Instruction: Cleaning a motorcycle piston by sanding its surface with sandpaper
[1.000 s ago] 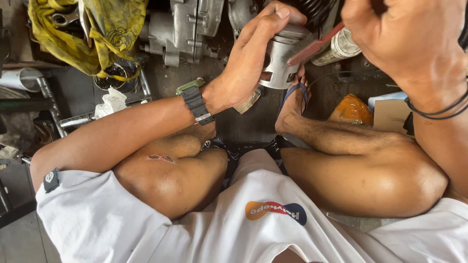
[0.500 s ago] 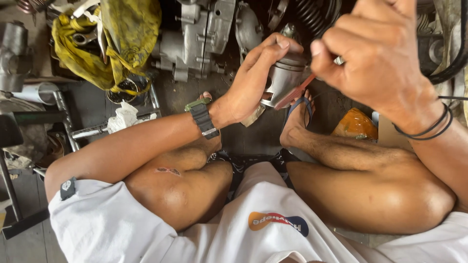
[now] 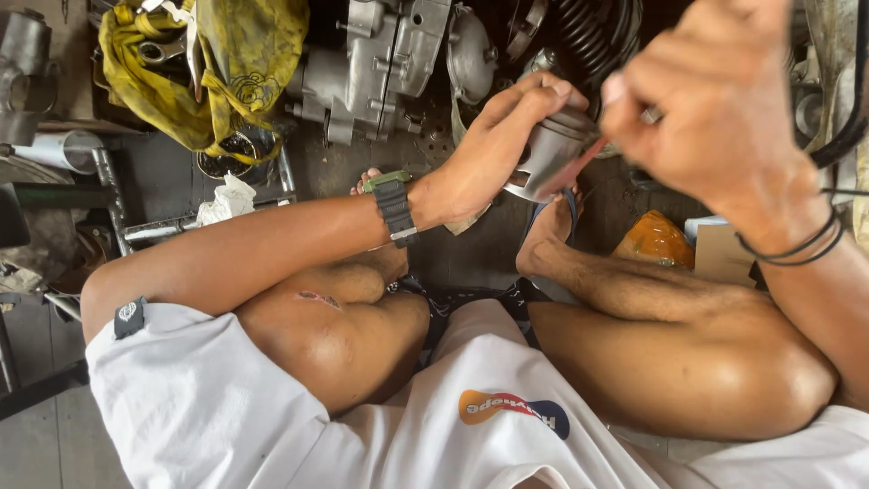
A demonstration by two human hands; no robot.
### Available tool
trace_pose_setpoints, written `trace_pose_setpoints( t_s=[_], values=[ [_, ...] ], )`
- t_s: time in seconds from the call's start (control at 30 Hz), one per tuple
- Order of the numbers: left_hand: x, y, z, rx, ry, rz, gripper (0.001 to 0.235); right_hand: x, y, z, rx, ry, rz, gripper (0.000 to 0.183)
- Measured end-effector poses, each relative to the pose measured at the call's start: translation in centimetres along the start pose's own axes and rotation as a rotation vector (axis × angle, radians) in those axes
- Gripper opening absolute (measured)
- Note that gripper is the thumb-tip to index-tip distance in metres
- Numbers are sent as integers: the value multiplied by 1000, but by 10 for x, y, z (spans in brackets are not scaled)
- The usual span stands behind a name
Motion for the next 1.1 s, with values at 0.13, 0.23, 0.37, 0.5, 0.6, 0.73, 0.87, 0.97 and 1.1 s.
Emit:
trace_pose_setpoints(
  t_s=[0.13, 0.23, 0.37, 0.5, 0.6, 0.73, 0.87, 0.97, 1.1],
  values=[
    [6, 3, 2, 16, -113, 1, 33, 2, 1, 3, -18, 110, -84, 41],
    [14, 5, 9, -24, 83, -50, 32, 29, 24, 0, -53, 30, 159, 62],
    [6, 1, 2, 8, -67, 56, 30, 1, 0, -3, -13, 142, -53, 44],
    [12, 3, 4, 3, 39, 23, 29, 12, 8, -1, -20, 52, -2, 53],
    [8, 2, 2, -5, -5, 21, 31, 11, 7, -2, -8, 109, 6, 52],
    [3, -2, -2, 9, -123, 89, 31, -7, -4, -2, -18, 140, -107, 44],
    [7, -1, 1, 39, -155, 41, 38, 22, 17, -1, -16, 114, 41, 60],
    [2, -3, -1, 7, -187, 51, 36, 7, 10, -7, -17, 173, -1, 44],
    [-1, -2, 0, -5, -107, 85, 32, 12, 17, 6, -30, 147, -64, 46]
  ],
)
Point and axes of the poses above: each hand's wrist, its own y-axis away from the middle knuckle, its own z-axis out of the palm, x = y × z, the point moved 2 cm from there along -y, towards the middle knuckle, and after that the axes turned 6 degrees about z, right-handed, at the moved point
